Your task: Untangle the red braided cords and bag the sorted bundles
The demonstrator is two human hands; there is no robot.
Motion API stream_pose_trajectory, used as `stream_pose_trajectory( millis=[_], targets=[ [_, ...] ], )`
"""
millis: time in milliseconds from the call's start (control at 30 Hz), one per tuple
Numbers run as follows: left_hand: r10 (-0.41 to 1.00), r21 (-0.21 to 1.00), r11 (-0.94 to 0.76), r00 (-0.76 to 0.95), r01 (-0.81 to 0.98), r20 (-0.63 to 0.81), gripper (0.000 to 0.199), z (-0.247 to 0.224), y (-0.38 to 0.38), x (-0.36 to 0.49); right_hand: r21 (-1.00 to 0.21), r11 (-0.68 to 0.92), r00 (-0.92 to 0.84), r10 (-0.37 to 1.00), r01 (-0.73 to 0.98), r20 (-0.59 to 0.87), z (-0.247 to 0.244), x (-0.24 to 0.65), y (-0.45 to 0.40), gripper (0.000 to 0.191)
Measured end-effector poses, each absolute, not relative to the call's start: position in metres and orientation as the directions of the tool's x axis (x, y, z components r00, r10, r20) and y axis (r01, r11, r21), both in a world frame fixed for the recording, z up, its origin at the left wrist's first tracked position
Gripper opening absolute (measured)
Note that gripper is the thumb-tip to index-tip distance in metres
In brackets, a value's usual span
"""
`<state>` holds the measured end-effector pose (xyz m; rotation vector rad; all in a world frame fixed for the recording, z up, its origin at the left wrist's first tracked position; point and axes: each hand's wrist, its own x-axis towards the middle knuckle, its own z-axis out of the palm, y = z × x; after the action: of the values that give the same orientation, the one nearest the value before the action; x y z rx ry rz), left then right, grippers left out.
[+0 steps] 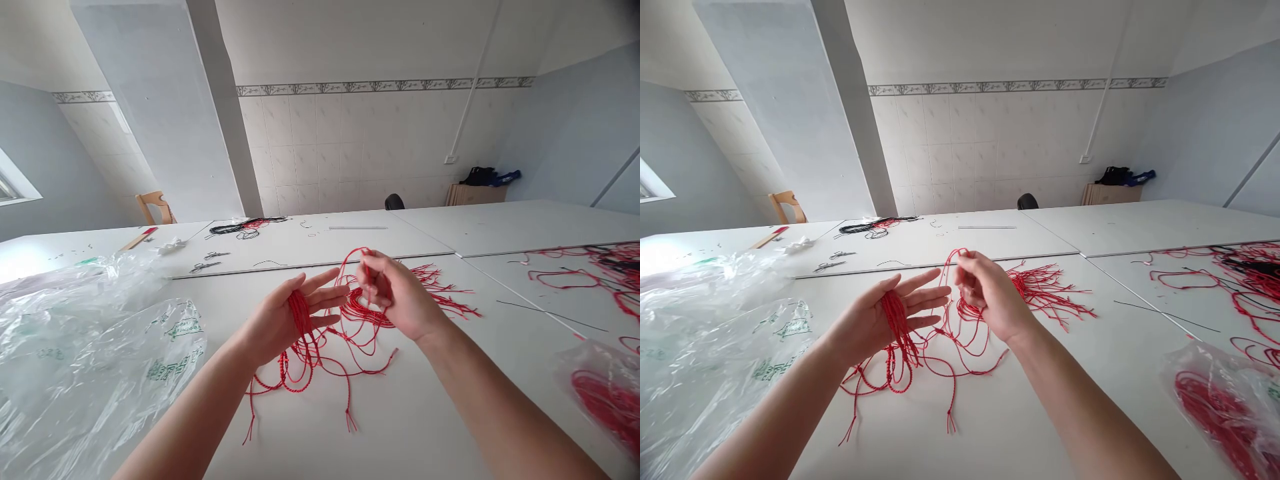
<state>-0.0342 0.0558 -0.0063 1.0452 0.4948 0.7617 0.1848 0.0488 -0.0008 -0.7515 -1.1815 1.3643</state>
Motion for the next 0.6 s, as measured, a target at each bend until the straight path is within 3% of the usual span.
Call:
stream_pose_trajectory(
  millis=[133,300,467,600],
  targets=[
    [0.787,0.869,0.325,0.616,-0.372,-0.031,0.050,-0.002,0.056,-0.034,-0.827,0.105,-0.092,0.978,-0.552,0.185,0.002,0.195,0.056,0.032],
    [0.876,0.789,0.349,0.474,-0.506,-0.083,0.040,0.003,0.057,-0.035,-0.754,0.102,-0.025,0.988,-0.649,0.154,0.006,0.206,0.058,0.020],
    [0.880,0.771,0.328,0.473,-0.546,-0.040,0.028,0.007,0.058,-0.038,-0.780,0.104,-0.097,0.974,-0.617,0.206,0.007,0.219,0.061,0.021],
    [0.872,0.805,0.297,0.490,-0.514,-0.009,0.025,0.010,0.057,-0.039,-0.867,0.226,-0.089,0.952,-0.445,0.294,0.009,0.236,0.061,0.021]
  ],
)
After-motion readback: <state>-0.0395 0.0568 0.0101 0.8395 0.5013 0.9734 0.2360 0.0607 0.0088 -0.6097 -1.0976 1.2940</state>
